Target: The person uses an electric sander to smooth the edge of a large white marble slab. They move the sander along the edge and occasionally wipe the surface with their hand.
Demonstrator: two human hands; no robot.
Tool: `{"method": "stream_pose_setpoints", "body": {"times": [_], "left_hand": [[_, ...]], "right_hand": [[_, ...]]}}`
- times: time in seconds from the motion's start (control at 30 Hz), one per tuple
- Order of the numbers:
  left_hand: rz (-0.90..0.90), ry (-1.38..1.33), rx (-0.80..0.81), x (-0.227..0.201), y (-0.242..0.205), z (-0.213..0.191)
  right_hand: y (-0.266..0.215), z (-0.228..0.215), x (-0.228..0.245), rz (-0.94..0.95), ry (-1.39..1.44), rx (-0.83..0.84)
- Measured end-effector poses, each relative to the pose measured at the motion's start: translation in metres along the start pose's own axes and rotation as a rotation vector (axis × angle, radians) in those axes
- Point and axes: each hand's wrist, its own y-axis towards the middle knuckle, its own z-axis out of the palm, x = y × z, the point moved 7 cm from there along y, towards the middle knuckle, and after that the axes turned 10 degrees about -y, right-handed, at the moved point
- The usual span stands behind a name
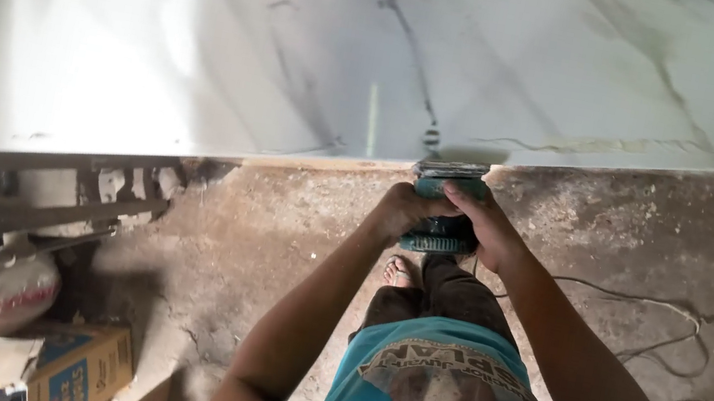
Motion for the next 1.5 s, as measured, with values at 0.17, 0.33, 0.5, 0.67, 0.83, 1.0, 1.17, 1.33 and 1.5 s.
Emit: {"method": "stream_pose_setpoints", "body": {"times": [0.17,0.33,0.5,0.67,0.83,1.0,1.17,1.33,1.5], "left_hand": [[0.004,-0.034,-0.033,0.009,-0.003,-0.059],[-0.009,-0.090,-0.047,-0.020,-0.039,-0.074],[-0.014,-0.102,0.026,-0.010,-0.016,-0.029],[-0.044,-0.068,0.059,-0.007,0.007,0.049],[-0.058,-0.056,0.041,-0.002,0.026,0.139],[-0.111,-0.023,0.021,0.007,0.064,0.234],[-0.096,-0.029,0.040,-0.002,0.076,0.332],[-0.118,0.005,0.071,-0.012,0.089,0.409],[-0.061,-0.084,0.147,-0.024,0.095,0.472]], "right_hand": [[0.032,0.045,-0.021,-0.098,0.084,0.032],[0.030,0.070,-0.009,-0.156,0.154,0.086],[0.030,0.021,-0.018,-0.097,-0.006,0.016],[0.008,-0.050,-0.004,-0.098,-0.078,0.000],[-0.015,-0.130,0.013,-0.018,-0.115,0.012],[-0.030,-0.235,0.027,0.134,-0.033,-0.104],[-0.044,-0.323,0.038,0.135,0.026,-0.105],[-0.042,-0.412,0.030,0.096,-0.011,-0.163],[-0.055,-0.477,0.024,0.084,0.019,-0.266]]}}
